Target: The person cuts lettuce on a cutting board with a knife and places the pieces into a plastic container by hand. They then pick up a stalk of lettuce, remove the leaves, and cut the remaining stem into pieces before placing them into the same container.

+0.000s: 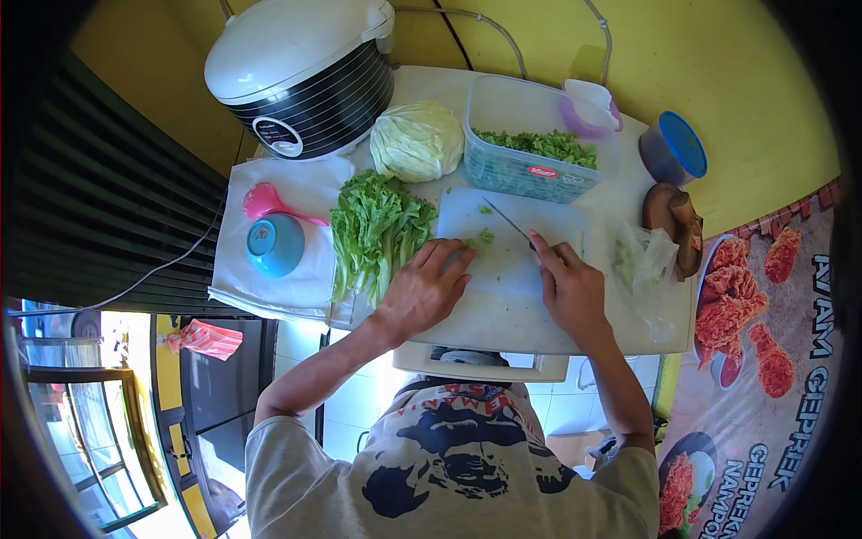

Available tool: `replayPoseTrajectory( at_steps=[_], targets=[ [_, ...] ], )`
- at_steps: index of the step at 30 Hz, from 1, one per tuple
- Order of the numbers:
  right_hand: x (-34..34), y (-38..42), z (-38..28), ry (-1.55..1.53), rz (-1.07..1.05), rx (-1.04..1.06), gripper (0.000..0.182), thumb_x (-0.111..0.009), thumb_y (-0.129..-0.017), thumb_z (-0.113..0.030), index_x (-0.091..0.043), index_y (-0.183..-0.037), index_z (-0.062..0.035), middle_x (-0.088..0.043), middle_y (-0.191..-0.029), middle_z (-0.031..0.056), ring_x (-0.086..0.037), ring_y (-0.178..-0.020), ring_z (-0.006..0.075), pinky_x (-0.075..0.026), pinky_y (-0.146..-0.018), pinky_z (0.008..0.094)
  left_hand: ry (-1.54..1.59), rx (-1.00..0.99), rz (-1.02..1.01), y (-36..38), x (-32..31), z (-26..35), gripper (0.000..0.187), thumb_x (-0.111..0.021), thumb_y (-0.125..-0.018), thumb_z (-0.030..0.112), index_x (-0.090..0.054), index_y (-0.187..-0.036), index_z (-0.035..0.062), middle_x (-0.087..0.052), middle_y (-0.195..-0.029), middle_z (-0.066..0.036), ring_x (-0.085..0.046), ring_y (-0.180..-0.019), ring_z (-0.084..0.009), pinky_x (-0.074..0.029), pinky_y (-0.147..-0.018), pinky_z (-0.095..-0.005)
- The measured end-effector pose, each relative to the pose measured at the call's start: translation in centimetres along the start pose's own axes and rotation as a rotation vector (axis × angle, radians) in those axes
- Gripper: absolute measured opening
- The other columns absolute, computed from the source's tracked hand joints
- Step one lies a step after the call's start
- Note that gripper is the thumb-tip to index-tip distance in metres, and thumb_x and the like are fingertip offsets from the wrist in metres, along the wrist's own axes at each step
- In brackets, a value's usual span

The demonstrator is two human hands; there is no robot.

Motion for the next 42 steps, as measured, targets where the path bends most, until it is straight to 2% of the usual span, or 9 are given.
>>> replayPoseTrajectory(
  at_steps=[6,12,15,21,24,30,36,39,42],
  targets=[
    [-0.1,0.3,0.3,0.010,-0.090,0.018,0.049,-0.069,-0.091,-0.005,-0.066,-0.139,-0.0176,-0.065,-0.091,0.0037,-0.069,-0.065,0.0239,-0.056,-0.054,0.0390,0.092,0.134,0.014,-0.3,0.8,-0.7,0.065,-0.078,-0.091,0.018,-0.051,-0.147,-0.0012,-0.059,-0.133,-0.023,-0.059,-0.119,-0.0408,-0.052,-0.104,-0.0476],
    [1.0,2.4,-0.4,-0.105,-0.103,0.012,0.050,-0.068,-0.090,-0.001,-0.066,-0.138,-0.0161,-0.067,-0.092,0.0039,-0.070,-0.067,0.0228,-0.057,-0.056,0.0370,0.064,0.144,0.015,-1.1,0.7,-1.4,0.069,-0.081,-0.089,0.019,-0.051,-0.148,-0.0009,-0.058,-0.133,-0.023,-0.058,-0.122,-0.0399,-0.051,-0.106,-0.0479],
    [1.4,2.4,0.5,-0.091,-0.048,-0.053,0.050,-0.067,-0.091,0.000,-0.066,-0.138,-0.0158,-0.069,-0.094,0.0039,-0.070,-0.068,0.0226,-0.057,-0.059,0.0364,0.080,0.103,-0.034,-2.3,0.7,-1.5,0.061,-0.080,-0.091,0.017,-0.057,-0.145,0.0035,-0.059,-0.133,-0.021,-0.060,-0.120,-0.0380,-0.052,-0.105,-0.0469],
    [0.9,2.5,1.5,-0.095,0.001,-0.122,0.049,-0.066,-0.092,0.000,-0.066,-0.138,-0.0159,-0.068,-0.093,0.0048,-0.071,-0.071,0.0241,-0.057,-0.061,0.0370,0.216,-0.032,-0.114,-4.4,-1.1,-1.6,0.032,-0.077,-0.090,0.009,-0.073,-0.122,0.0052,-0.066,-0.121,-0.015,-0.065,-0.112,-0.0347,-0.056,-0.097,-0.0444],
    [0.7,2.5,1.9,-0.116,0.014,-0.122,0.049,-0.066,-0.092,-0.001,-0.066,-0.138,-0.0159,-0.068,-0.092,0.0051,-0.070,-0.070,0.0248,-0.057,-0.061,0.0373,0.250,-0.016,-0.160,-5.3,-1.3,-1.4,0.021,-0.074,-0.089,0.004,-0.074,-0.111,0.0021,-0.068,-0.115,-0.013,-0.066,-0.109,-0.0351,-0.058,-0.092,-0.0433],
    [0.4,2.6,2.1,-0.093,0.052,-0.116,0.049,-0.067,-0.093,-0.003,-0.065,-0.140,-0.0163,-0.067,-0.089,0.0048,-0.069,-0.067,0.0246,-0.055,-0.058,0.0377,0.158,-0.051,-0.180,-6.3,-1.0,-0.9,0.018,-0.071,-0.088,-0.002,-0.070,-0.106,0.0017,-0.067,-0.108,-0.015,-0.068,-0.105,-0.0344,-0.058,-0.088,-0.0430],
    [0.2,2.8,2.3,-0.076,0.084,-0.116,0.049,-0.067,-0.094,-0.004,-0.065,-0.141,-0.0174,-0.066,-0.086,0.0045,-0.067,-0.063,0.0243,-0.054,-0.056,0.0376,0.186,-0.208,0.124,-9.7,2.0,-0.5,0.024,-0.072,-0.087,-0.007,-0.068,-0.109,0.0029,-0.067,-0.107,-0.014,-0.068,-0.101,-0.0338,-0.059,-0.085,-0.0421],
    [0.2,2.8,2.3,-0.073,0.093,-0.107,0.049,-0.068,-0.094,-0.005,-0.065,-0.141,-0.0175,-0.066,-0.085,0.0045,-0.067,-0.062,0.0241,-0.054,-0.055,0.0373,0.158,-0.240,0.383,-12.3,5.5,0.5,0.024,-0.073,-0.087,-0.008,-0.070,-0.108,0.0032,-0.068,-0.107,-0.013,-0.068,-0.097,-0.0329,-0.059,-0.083,-0.0414],
    [0.1,2.9,2.3,-0.067,0.088,-0.104,0.048,-0.068,-0.095,-0.005,-0.065,-0.141,-0.0176,-0.066,-0.085,0.0044,-0.066,-0.062,0.0239,-0.054,-0.055,0.0371,0.050,-0.254,0.534,-15.0,6.7,-0.6,0.023,-0.072,-0.088,-0.008,-0.071,-0.108,0.0033,-0.071,-0.106,-0.013,-0.068,-0.096,-0.0317,-0.059,-0.083,-0.0411]
  ],
)
Point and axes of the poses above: each hand's wrist, its own y-axis away from the middle knuckle, its own x-axis out of the back of the hand, z = x × y, the point moved 4 cm from there along -y, towards the middle knuckle
